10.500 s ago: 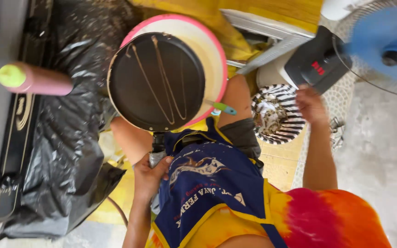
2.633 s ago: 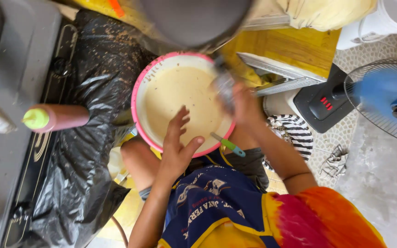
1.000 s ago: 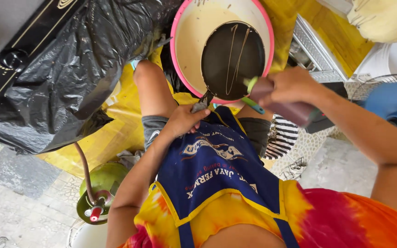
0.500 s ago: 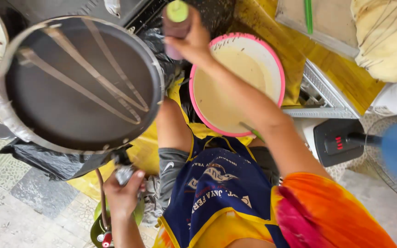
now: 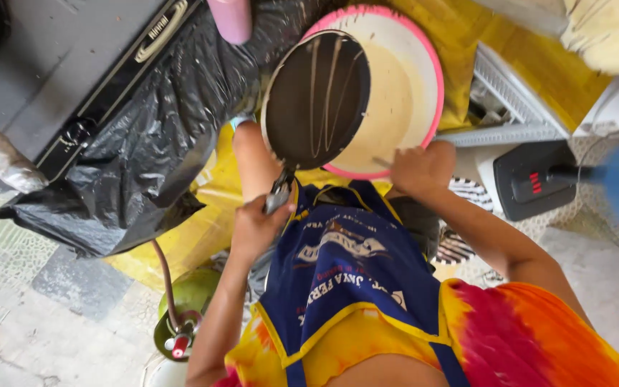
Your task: Cooking crepes by pouring batter into pans, spreading it, and flipping them on a gas stove.
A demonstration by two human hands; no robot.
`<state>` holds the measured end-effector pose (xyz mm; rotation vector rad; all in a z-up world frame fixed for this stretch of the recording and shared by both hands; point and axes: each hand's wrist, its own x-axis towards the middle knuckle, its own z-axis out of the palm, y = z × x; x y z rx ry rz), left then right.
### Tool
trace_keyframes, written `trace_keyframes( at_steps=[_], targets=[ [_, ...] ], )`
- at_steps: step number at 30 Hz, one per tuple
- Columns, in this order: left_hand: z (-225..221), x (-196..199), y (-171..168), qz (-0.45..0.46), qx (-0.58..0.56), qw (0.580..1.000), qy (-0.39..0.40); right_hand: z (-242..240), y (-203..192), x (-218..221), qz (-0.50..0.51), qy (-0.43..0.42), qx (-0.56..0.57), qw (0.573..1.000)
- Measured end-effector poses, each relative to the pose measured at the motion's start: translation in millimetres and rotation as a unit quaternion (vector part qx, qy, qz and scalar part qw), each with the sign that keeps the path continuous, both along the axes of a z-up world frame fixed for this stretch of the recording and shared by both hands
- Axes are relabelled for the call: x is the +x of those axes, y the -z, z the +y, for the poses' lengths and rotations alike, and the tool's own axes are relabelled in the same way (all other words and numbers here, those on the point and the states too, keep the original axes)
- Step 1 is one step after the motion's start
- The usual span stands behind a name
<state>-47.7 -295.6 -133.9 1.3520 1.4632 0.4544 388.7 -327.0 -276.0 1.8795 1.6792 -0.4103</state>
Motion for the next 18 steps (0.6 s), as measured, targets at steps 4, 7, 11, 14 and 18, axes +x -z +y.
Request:
trace_keyframes(
  at_steps=[4,7,11,14,18],
  targets=[
    [18.8,26.9,-2.2,0.035,-0.058,0.993,0.095,-52.0,-38.3,25.8,-0.079,-0.054,0.139,0.986],
    [38.1,37.7,10.8,0.068,-0.06,0.987,0.133,-34.8,-60.8,40.8,-0.127,-0.19,0.301,0.926],
    [62.5,39.7,65.9,0.22,0.058,0.956,0.184,-30.0,-98.9,63.3,-0.171,-0.223,0.32,0.905],
    [73.5,47.2,48.3,0.254,0.132,0.932,0.221,-31.7,-177.9,58.0,-0.303,-0.135,0.165,0.929],
    [82.8,47.8,72.5,0.304,0.357,0.853,0.229,-38.9,-236.5,71.3,-0.167,0.02,0.126,0.978]
  ],
)
